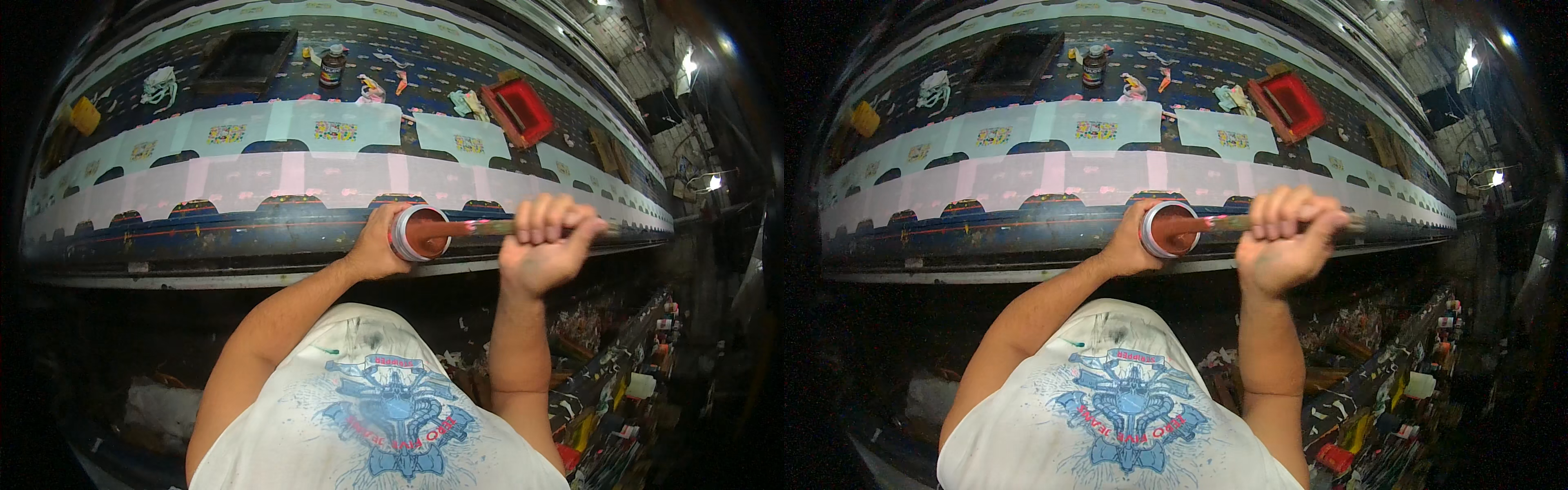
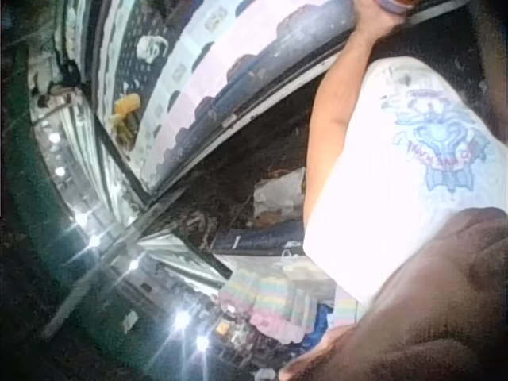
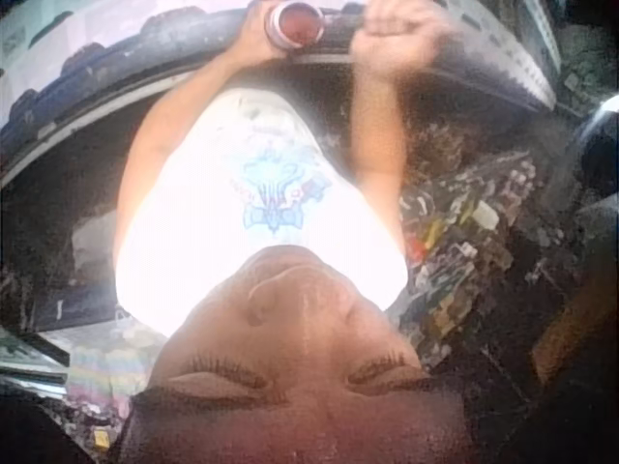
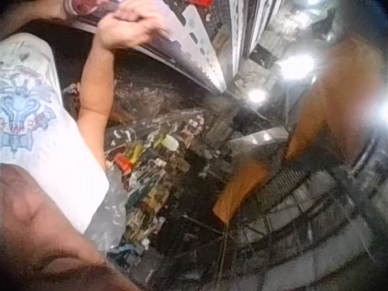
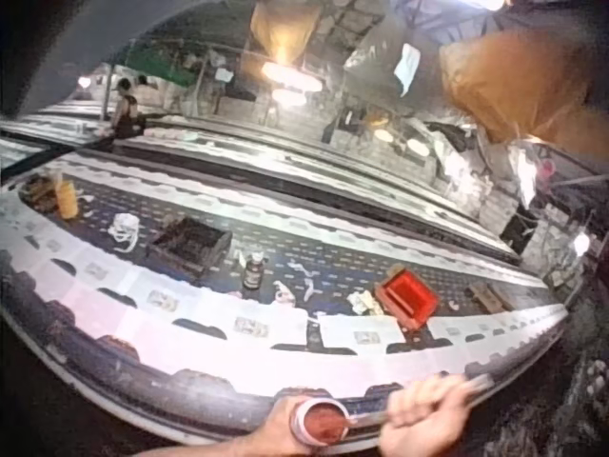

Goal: The person mixes paint in a small container using a stick, adds more paint from a bottle, and stirs again. The person then pours the mixed paint into a larger container and continues stirring.

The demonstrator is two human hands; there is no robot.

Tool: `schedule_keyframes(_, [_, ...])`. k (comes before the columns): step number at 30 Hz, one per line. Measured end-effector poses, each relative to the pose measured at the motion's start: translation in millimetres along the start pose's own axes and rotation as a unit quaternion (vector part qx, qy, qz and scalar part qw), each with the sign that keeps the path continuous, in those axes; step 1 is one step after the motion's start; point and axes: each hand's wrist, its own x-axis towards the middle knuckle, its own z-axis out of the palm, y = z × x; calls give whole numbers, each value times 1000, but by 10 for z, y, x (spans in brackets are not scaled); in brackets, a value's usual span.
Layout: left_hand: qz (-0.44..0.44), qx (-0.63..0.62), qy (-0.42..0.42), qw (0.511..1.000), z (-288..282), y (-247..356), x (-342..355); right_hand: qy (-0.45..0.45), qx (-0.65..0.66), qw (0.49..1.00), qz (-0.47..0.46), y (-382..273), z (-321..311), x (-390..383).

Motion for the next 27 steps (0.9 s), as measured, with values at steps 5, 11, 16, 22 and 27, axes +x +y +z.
schedule_keyframes(5, [-19,-2,-18,1000,14,60,39,-41,-89,995,-25,401,-200,-320])
schedule_keyframes(11, [14,2,6,1000,0,-17,20,-13,-7,1000,-8,12,8,-59])
schedule_keyframes(16, [-2,-5,-18,1000,27,42,41,-36,-120,992,-21,447,-282,-361])
schedule_keyframes(22, [17,-1,7,1000,20,-30,6,-5,-24,1000,-14,8,56,-101])
schedule_keyframes(27, [-1,8,-10,1000,-8,111,36,-57,-112,992,-8,480,-140,-436])
